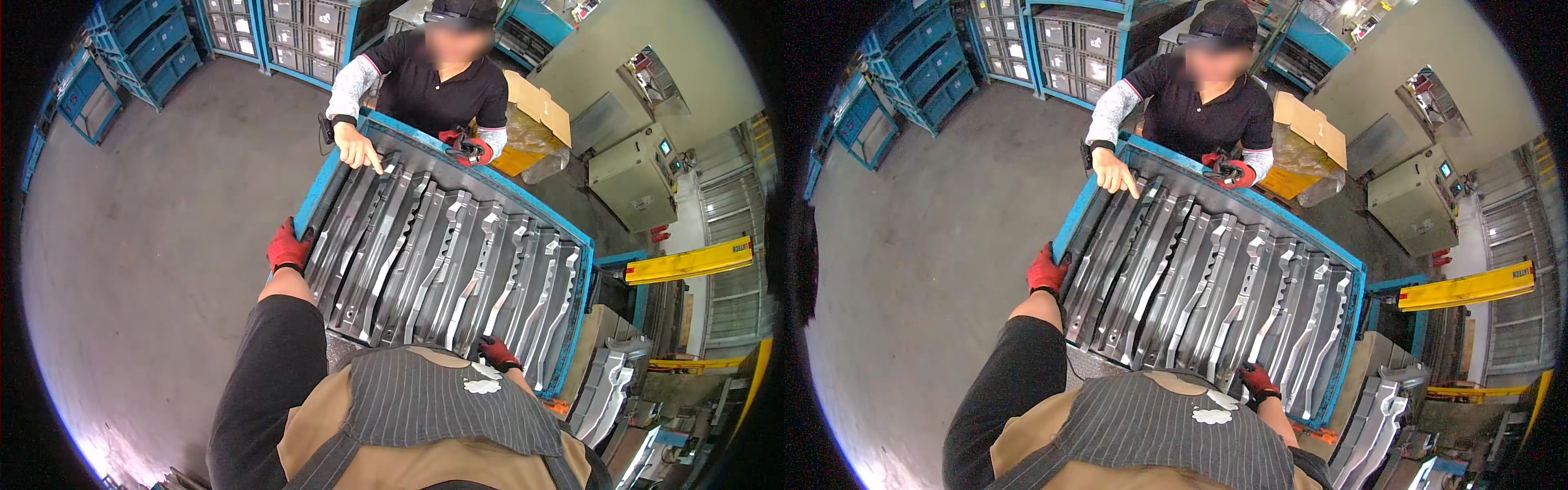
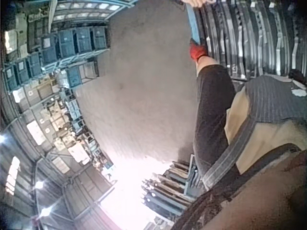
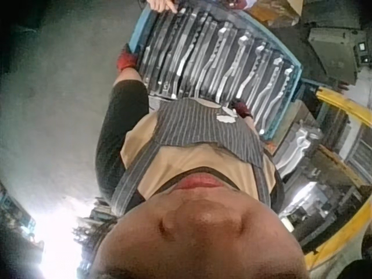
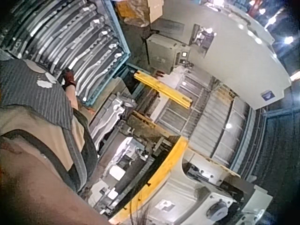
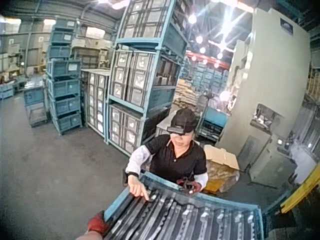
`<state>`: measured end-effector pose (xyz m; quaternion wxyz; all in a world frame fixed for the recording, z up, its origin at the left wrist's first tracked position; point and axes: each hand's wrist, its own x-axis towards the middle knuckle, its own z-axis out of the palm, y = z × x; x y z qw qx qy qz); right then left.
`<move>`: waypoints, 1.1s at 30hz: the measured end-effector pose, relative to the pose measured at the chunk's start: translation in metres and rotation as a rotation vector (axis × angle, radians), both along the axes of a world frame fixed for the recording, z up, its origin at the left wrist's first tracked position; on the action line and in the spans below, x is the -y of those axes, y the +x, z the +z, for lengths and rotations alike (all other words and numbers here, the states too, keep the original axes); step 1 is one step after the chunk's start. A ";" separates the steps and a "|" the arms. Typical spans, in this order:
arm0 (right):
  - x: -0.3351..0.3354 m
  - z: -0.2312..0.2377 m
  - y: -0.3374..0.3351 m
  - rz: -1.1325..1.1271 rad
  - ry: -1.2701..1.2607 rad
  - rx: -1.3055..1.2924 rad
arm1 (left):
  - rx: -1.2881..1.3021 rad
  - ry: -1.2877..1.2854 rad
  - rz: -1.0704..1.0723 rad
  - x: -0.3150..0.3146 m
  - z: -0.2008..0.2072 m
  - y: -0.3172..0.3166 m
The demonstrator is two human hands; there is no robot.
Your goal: Inspecting and discussing metal fabrication parts stored in a blue bin on a factory floor.
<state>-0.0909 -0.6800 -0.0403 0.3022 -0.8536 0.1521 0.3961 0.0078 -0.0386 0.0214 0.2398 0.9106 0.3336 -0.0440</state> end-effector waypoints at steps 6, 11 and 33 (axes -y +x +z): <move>-0.006 0.017 -0.006 -0.059 0.058 0.001 | 0.032 0.041 -0.008 -0.001 -0.005 -0.003; -0.011 0.028 -0.005 -0.053 0.031 0.011 | 0.043 0.042 -0.010 0.002 -0.003 0.001; 0.003 -0.012 -0.010 -0.065 0.107 0.042 | 0.006 0.038 -0.015 0.003 0.010 -0.003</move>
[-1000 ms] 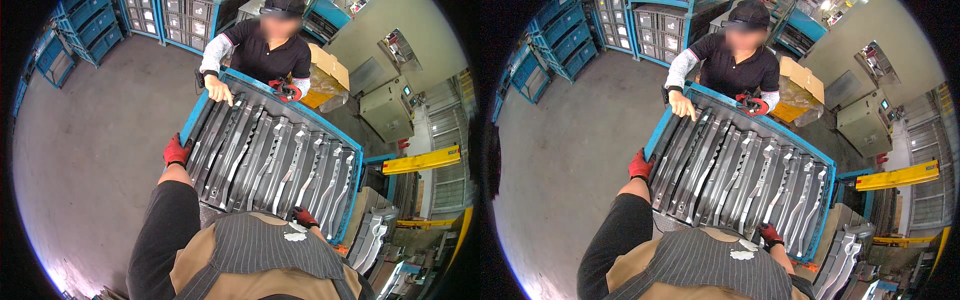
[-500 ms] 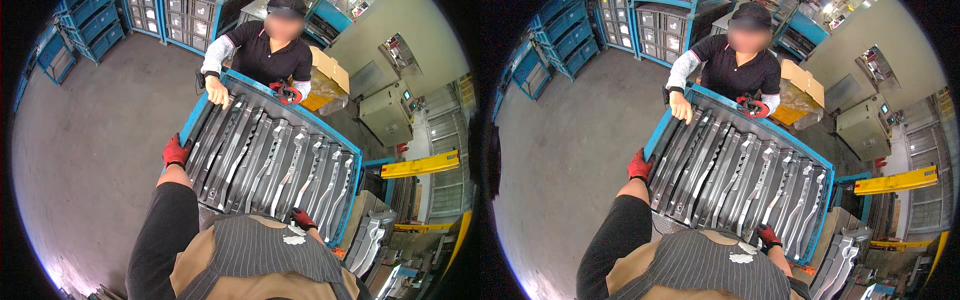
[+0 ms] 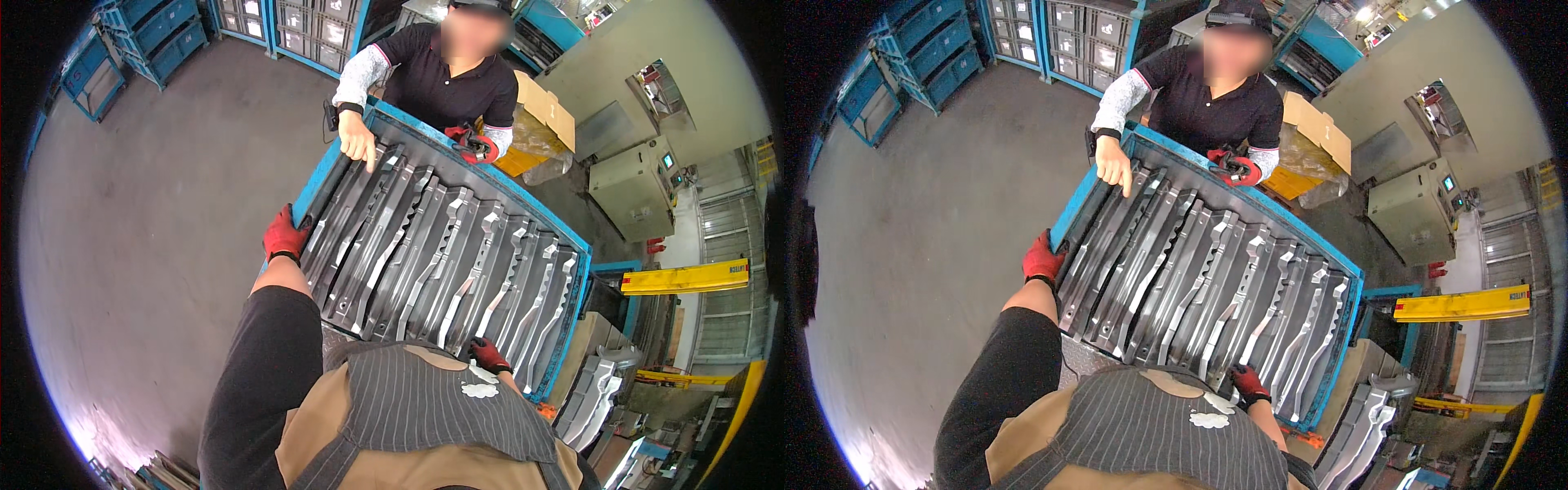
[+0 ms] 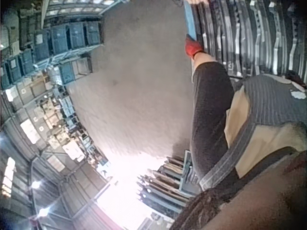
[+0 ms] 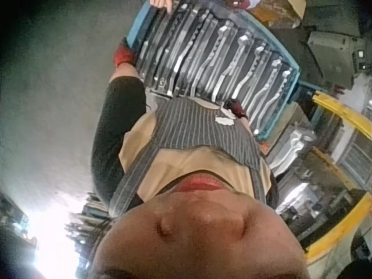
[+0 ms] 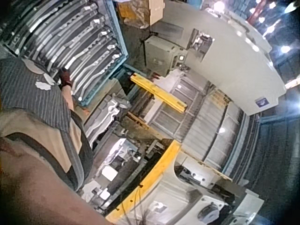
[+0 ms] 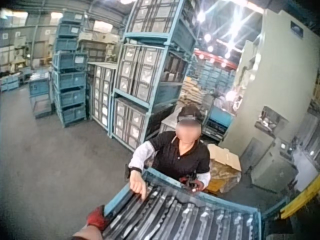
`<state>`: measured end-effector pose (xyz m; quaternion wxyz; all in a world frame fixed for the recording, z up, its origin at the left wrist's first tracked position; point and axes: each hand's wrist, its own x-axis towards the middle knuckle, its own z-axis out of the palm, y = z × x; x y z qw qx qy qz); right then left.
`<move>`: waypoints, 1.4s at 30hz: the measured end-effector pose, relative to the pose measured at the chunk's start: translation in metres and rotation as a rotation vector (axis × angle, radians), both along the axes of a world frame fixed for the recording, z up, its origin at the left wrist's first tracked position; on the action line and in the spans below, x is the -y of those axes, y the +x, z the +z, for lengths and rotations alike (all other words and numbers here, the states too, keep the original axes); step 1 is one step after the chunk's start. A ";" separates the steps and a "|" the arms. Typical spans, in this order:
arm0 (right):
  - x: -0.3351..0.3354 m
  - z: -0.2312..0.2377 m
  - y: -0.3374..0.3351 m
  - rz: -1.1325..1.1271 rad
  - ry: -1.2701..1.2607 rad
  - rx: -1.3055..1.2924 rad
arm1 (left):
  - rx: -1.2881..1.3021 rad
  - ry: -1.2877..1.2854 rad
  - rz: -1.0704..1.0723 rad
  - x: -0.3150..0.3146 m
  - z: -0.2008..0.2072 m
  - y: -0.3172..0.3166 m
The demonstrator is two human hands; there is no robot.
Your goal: Inspecting and discussing metal fabrication parts stored in a blue bin on a factory floor.
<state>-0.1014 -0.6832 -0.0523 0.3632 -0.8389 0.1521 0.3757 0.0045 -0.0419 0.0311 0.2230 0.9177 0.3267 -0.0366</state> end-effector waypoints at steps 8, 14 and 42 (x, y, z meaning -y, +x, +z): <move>0.018 -0.018 -0.003 0.010 0.004 0.018 | -0.020 -0.051 -0.004 0.005 0.008 0.004; -0.009 0.000 0.006 0.007 0.048 0.003 | 0.012 -0.007 0.030 -0.004 -0.002 -0.004; -0.004 -0.011 0.027 0.044 0.013 0.039 | -0.013 -0.040 0.007 0.000 0.001 0.004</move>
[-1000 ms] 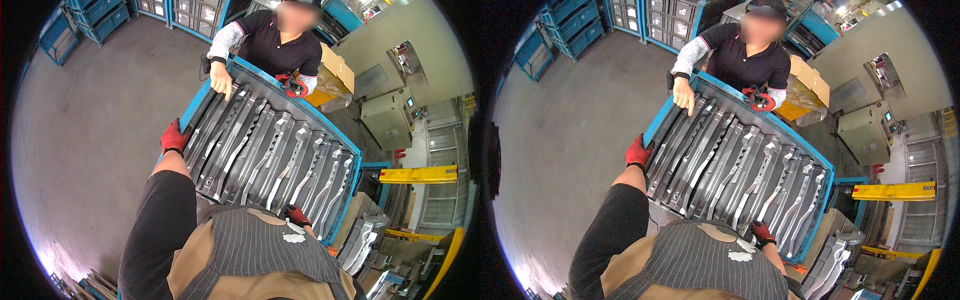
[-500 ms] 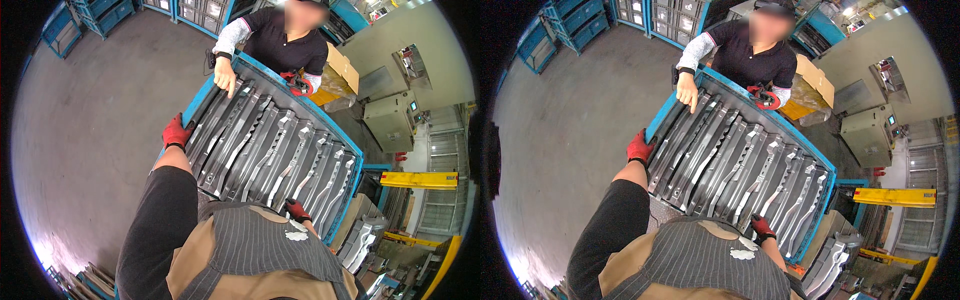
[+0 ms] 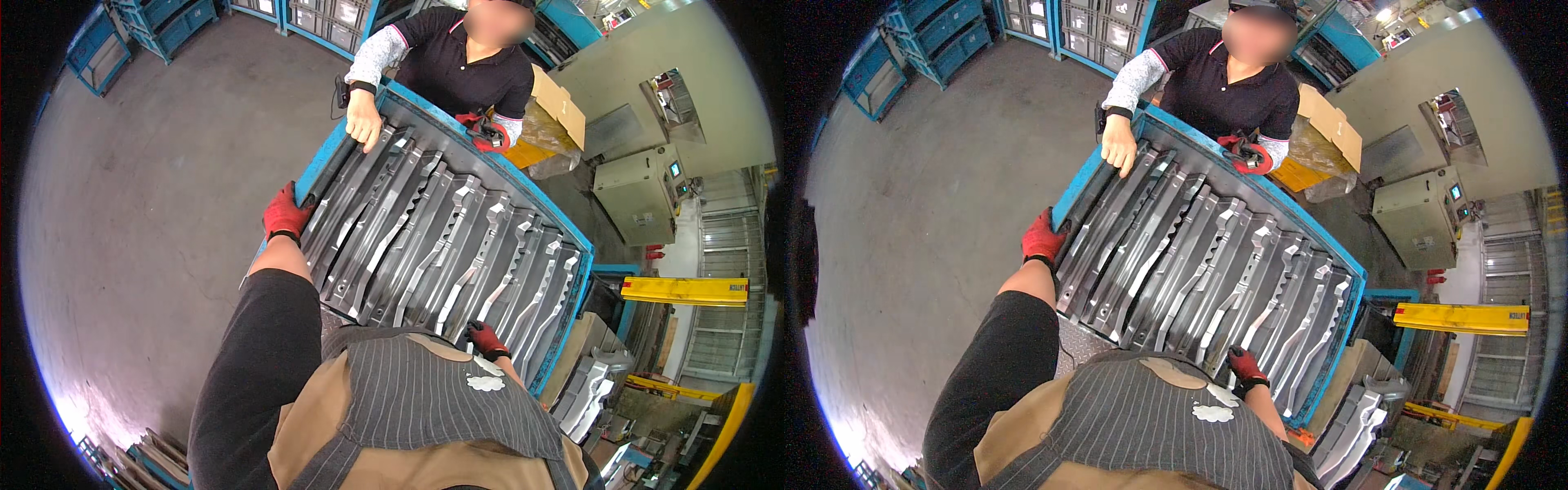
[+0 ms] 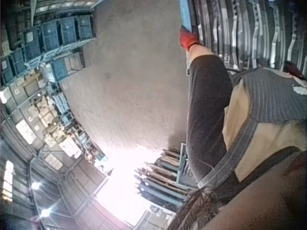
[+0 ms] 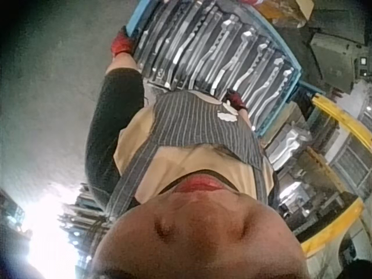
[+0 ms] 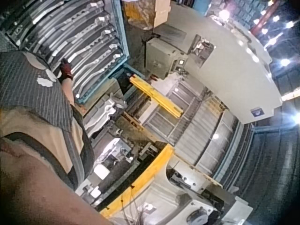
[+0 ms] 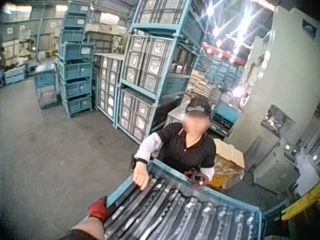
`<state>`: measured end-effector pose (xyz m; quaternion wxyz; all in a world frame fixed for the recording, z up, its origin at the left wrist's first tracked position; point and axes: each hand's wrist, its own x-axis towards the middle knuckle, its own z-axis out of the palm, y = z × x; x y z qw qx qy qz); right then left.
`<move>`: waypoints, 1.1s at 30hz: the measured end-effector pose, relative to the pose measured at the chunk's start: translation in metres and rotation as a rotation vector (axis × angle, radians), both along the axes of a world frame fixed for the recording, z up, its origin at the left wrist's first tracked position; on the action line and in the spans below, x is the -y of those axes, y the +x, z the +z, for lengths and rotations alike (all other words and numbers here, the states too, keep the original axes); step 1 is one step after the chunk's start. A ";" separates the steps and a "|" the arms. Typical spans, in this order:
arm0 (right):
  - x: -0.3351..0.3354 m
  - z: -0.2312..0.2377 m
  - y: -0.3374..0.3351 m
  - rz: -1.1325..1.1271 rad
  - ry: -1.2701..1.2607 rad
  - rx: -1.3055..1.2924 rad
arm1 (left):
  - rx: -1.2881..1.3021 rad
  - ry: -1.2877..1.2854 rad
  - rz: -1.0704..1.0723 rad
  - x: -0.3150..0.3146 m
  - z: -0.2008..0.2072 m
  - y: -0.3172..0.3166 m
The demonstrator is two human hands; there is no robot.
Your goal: Inspecting and discussing metal fabrication parts stored in a blue bin on a factory floor.
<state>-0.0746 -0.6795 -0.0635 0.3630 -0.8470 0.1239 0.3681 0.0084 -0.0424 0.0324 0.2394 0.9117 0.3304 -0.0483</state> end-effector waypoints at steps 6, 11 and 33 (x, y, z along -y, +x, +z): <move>-0.009 0.006 -0.004 -0.022 -0.041 -0.074 | -0.004 0.009 0.010 -0.007 -0.004 -0.006; -0.003 0.005 -0.012 -0.033 0.001 -0.011 | 0.104 0.040 -0.012 0.005 -0.009 0.004; -0.032 0.062 -0.008 0.113 -0.347 0.023 | 0.195 -0.012 -0.040 0.019 0.001 -0.002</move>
